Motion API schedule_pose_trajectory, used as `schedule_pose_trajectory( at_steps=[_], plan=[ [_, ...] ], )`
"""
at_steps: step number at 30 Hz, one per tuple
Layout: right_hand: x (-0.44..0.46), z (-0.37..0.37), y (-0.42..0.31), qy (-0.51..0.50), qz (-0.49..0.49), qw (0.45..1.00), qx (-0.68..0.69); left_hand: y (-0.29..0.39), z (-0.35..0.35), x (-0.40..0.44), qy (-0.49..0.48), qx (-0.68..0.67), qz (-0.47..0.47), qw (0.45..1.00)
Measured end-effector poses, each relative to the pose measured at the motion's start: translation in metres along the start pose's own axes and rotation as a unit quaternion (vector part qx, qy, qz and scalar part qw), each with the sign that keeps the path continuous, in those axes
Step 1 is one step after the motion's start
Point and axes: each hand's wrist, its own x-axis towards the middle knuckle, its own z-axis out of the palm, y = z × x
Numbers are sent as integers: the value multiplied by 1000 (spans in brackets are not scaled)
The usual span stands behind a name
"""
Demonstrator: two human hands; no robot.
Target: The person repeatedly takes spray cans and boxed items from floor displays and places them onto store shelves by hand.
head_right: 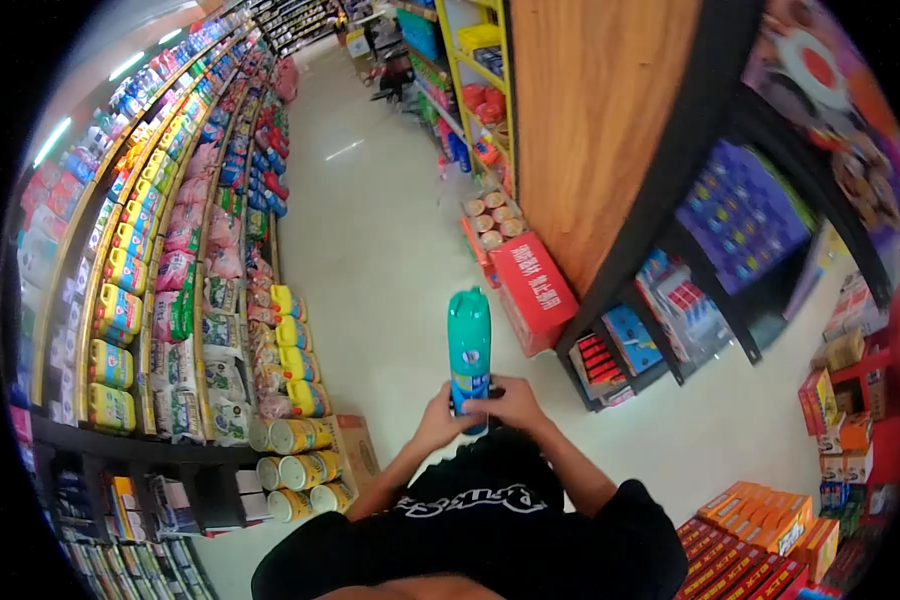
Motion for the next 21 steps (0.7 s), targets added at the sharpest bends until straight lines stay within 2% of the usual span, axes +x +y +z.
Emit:
schedule_pose_trajectory(
  at_steps=[1, 2, 5, 9, 14, 16, 21],
  plan=[
    [25, 3, -13, -11, 1, 1000, -11, 1, -19, 16, 4, -13, 3, 1000],
    [56, 6, -11, -30, -28, 998, 42, 3, -38, 36, 19, 8, 11, 1000],
    [143, 17, -17, -40, -76, 996, 35, 4, -93, 91, 38, -3, 26, 999],
    [226, 29, -79, -61, -61, 996, -15, 19, -158, 147, 64, -58, -12, 996],
    [359, 51, -78, -97, -59, 991, -69, -18, -227, 232, 102, -106, -25, 989],
    [404, 57, -116, -93, -25, 985, -142, -37, -261, 276, 99, -78, -30, 992],
    [532, 75, -143, -59, -8, 991, -118, -33, -369, 385, 44, -58, -10, 997]
  ],
)
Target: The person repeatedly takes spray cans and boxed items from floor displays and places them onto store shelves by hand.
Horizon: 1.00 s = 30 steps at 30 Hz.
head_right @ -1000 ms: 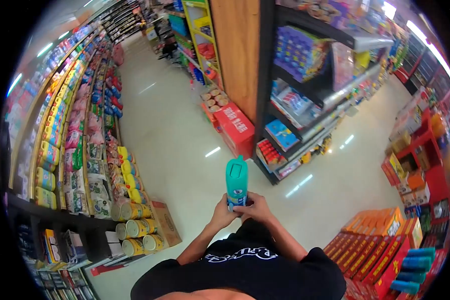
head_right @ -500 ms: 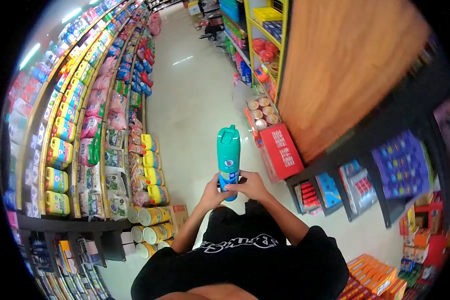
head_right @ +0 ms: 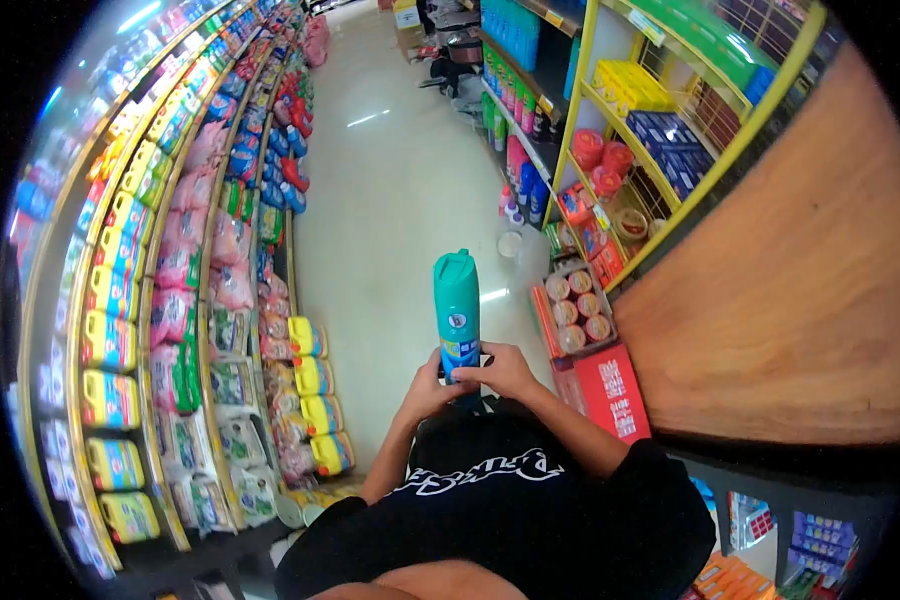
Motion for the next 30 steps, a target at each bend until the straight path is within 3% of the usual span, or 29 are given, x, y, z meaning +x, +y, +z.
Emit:
schedule_pose_trajectory(
  at_steps=[5, 9, 10, 15, 18, 22, 23, 27, 30],
  plan=[
    [115, -19, -21, 48, -38, 996, 60, 41, -75, 117, -45, 64, 44, 996],
    [184, -52, -56, 50, 28, 982, 178, 56, -106, 204, -44, 128, 117, 984],
    [210, -55, -38, 66, -10, 981, 184, 50, -110, 229, -41, 156, 139, 977],
    [315, -100, -34, 120, -55, 988, 84, 47, -134, 354, -96, 157, 102, 978],
    [388, -116, -27, 171, -65, 983, 3, 58, -152, 423, -82, 145, 89, 982],
    [475, -148, -49, 199, -93, 975, -20, 70, -196, 515, -109, 237, 130, 957],
    [493, -155, -58, 218, -99, 971, -26, 78, -207, 536, -139, 247, 104, 953],
    [568, -189, -62, 329, -227, 891, -216, 82, -225, 611, -165, 189, 215, 944],
    [614, -222, -67, 382, -235, 856, -259, 105, -226, 666, -196, 74, 182, 961]
  ],
)
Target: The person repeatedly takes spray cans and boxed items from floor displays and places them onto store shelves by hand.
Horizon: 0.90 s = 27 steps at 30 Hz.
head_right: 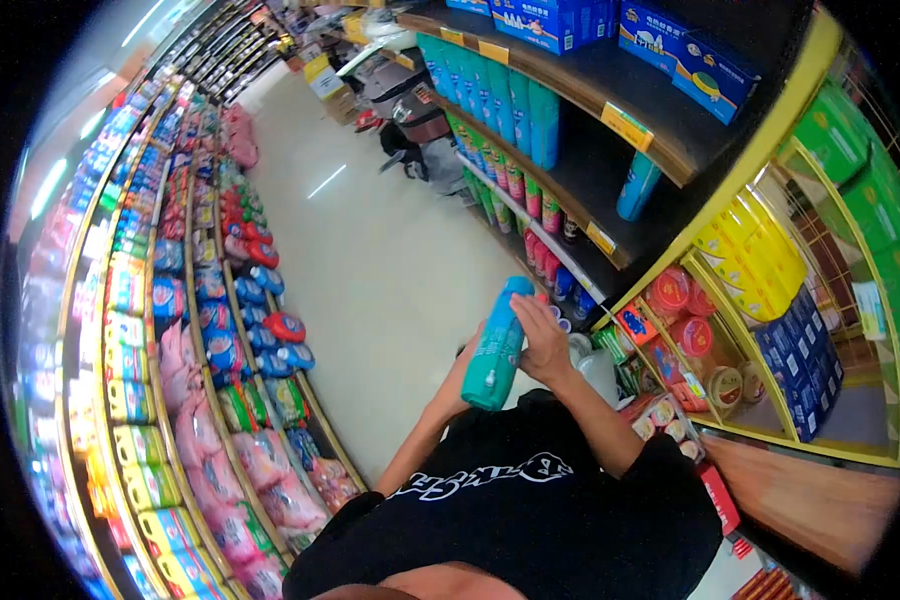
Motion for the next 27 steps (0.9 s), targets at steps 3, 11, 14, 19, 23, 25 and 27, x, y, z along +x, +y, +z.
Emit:
schedule_pose_trajectory(
  at_steps=[3, 11, 14, 19, 23, 25, 27],
  plan=[
    [42, 24, 35, 66, 14, 997, -30, -14, -28, 63, -32, -36, 36, 998],
    [149, 60, 91, 176, 126, 961, -170, -11, -126, 226, -204, -36, 121, 971],
    [167, 66, 117, 208, 163, 944, -196, -34, -130, 285, -261, -9, 167, 951],
    [197, 66, 146, 236, 246, 917, -205, -32, -130, 354, -320, -30, 188, 928],
    [204, 81, 196, 309, 352, 875, -126, -39, -114, 389, -315, -30, 176, 932],
    [215, 73, 206, 291, 342, 877, -171, -44, -106, 411, -327, -43, 171, 929],
    [216, 80, 215, 269, 341, 876, -209, -48, -108, 423, -370, -43, 126, 919]
  ],
)
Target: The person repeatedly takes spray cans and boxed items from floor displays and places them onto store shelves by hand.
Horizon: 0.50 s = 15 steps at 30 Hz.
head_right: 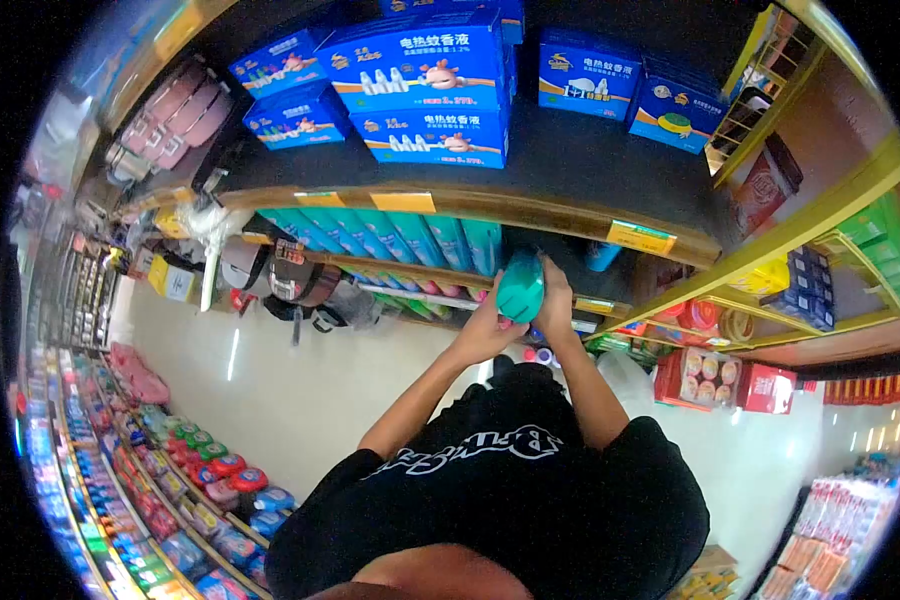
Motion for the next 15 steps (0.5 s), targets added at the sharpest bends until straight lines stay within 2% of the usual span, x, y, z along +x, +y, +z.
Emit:
schedule_pose_trajectory(
  at_steps=[2, 6, 9, 10, 13, 15],
  plan=[
    [1, 13, 8, 18, 26, 999, 36, 6, -11, 12, -52, -35, -33, 997],
    [4, 34, 12, 9, 103, 990, 91, -17, -21, 29, -48, 63, 30, 996],
    [20, 28, -25, 58, 161, 982, 74, -28, -28, 36, -76, 24, -9, 997],
    [22, 30, -26, 68, 156, 984, 57, -34, -30, 39, -78, 53, 15, 995],
    [34, 21, -42, 42, 278, 957, 76, -55, -33, 47, -76, 130, 92, 984],
    [39, 21, -54, 64, 303, 949, 50, -60, -35, 47, -78, 168, 107, 977]
  ],
)
